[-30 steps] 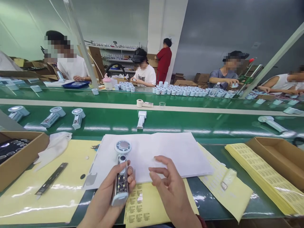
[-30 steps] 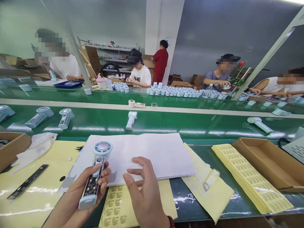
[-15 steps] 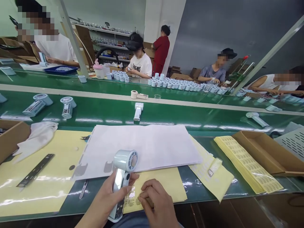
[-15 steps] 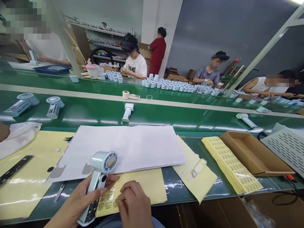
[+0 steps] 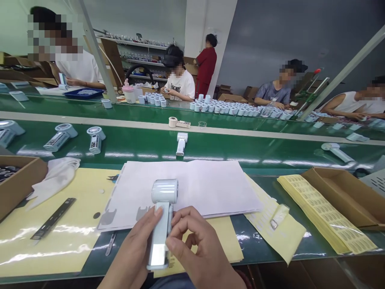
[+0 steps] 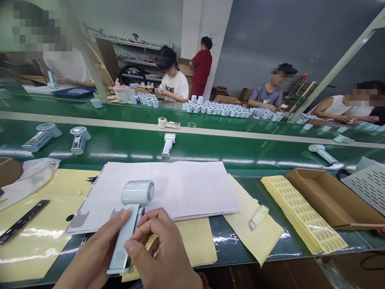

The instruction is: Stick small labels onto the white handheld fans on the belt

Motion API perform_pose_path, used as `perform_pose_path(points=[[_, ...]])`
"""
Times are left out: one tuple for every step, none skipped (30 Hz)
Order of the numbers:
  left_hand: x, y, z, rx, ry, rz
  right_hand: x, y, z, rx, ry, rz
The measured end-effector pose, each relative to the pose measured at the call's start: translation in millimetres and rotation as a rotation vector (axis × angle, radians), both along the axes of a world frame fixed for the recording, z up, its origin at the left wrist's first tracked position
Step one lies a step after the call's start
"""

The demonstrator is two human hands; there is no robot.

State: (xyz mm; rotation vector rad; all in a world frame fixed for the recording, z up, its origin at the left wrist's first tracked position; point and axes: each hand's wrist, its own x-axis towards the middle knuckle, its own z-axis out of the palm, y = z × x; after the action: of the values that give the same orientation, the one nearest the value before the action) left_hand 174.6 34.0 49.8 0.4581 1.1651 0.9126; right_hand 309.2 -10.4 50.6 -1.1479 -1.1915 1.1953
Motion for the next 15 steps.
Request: perform_pose_path(points=[[0,2,-0.1,-0.013,0.001,0.041,-2,4,4.9,-0.018,-0.039,0.005],[1,4,-0.1,-0.009,0.0,0.073,-3,7,8.7,-0.033,-0.078,0.015],[1,7,0.3,0.006,-0.007,0.089,-4,11,11.6,-0.039,-0.111,0.026],[2,9,1.2,0.016,-0.017,0.1,-4,13,13.6,-0.039,-0.137,0.034],[3,11,2.5,0.019,-0.034,0.105,-4,15,15.0,-0.034,-0.157,0.037],[5,12,4.2,0.02,-0.053,0.108,-4,17,15.8,-0.031,-0.171,0.036],[6,14,6.2,0.02,-0.073,0.103,-4,18,16.2,-0.029,-0.182,0.038],[7,15,8.2,0.02,-0.083,0.099,-4,19,16.2,-0.029,-0.192,0.039],[8,16,10.0,0.018,-0.076,0.109,-3,20,15.8,-0.028,-0.202,0.04],[8,17,11.7,0.017,-0.062,0.122,-3,21,15.2,-0.025,-0.21,0.044],[8,18,12.9,0.016,-0.047,0.132,-3,22,14.2,-0.019,-0.221,0.043],[7,18,13.9,0.012,-0.035,0.137,-4,22,12.9,-0.006,-0.237,0.04],[6,19,14.7,0.006,-0.034,0.129,-4,23,11.5,0.017,-0.26,0.035],[5,19,15.4,-0.001,-0.038,0.117,-4,23,10.0,0.05,-0.289,0.027],[4,19,16.2,-0.005,-0.046,0.101,-5,23,8.7,0.095,-0.323,0.019]])
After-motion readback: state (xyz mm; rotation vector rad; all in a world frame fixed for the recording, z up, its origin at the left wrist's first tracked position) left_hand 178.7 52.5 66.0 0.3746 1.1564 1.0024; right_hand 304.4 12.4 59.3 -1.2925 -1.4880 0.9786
